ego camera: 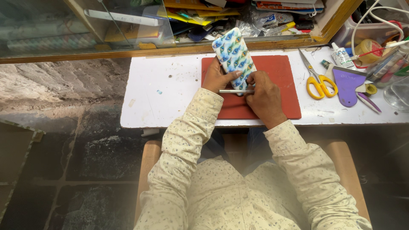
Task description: The person applies a patterned phone case onto a smartphone using a metal stylus to press the edges and a purple squeegee to smooth the surface. The person repeatedly adjusts the case and uses the stylus to ensure the edges are properly aligned.
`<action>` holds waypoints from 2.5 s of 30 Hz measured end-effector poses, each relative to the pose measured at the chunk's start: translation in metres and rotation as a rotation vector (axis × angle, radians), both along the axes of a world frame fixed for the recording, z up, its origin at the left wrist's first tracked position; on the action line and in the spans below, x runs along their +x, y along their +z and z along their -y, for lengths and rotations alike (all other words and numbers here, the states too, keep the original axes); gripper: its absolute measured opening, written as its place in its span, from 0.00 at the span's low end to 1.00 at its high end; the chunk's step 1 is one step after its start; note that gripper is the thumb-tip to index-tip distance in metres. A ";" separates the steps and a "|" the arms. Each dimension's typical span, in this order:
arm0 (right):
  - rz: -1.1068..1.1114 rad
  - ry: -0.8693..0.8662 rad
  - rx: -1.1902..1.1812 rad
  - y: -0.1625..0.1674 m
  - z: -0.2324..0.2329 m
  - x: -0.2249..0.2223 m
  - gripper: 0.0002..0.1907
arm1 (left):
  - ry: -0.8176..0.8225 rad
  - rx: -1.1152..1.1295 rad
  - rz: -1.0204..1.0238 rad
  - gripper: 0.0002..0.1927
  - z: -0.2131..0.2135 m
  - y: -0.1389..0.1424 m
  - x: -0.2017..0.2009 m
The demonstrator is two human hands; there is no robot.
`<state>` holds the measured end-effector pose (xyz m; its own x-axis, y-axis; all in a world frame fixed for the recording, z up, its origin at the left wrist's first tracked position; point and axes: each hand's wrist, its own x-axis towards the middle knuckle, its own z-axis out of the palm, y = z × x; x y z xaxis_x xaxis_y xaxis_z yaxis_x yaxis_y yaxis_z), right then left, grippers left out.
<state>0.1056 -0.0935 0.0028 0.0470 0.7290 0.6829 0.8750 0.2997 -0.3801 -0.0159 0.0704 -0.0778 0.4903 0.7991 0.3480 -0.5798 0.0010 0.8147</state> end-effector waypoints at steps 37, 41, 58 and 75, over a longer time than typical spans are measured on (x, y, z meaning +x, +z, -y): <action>0.108 -0.169 0.059 0.003 0.014 -0.004 0.07 | 0.040 -0.006 -0.007 0.31 0.020 0.021 -0.001; 0.186 -0.171 0.070 0.001 0.010 -0.003 0.04 | 0.040 0.021 -0.009 0.32 0.020 0.022 -0.002; -0.138 0.116 0.078 -0.009 0.004 0.014 0.06 | 0.032 0.023 0.014 0.32 0.021 0.022 0.000; 0.017 -0.147 0.050 -0.001 0.010 0.004 0.08 | 0.064 0.047 -0.022 0.31 0.016 0.017 0.002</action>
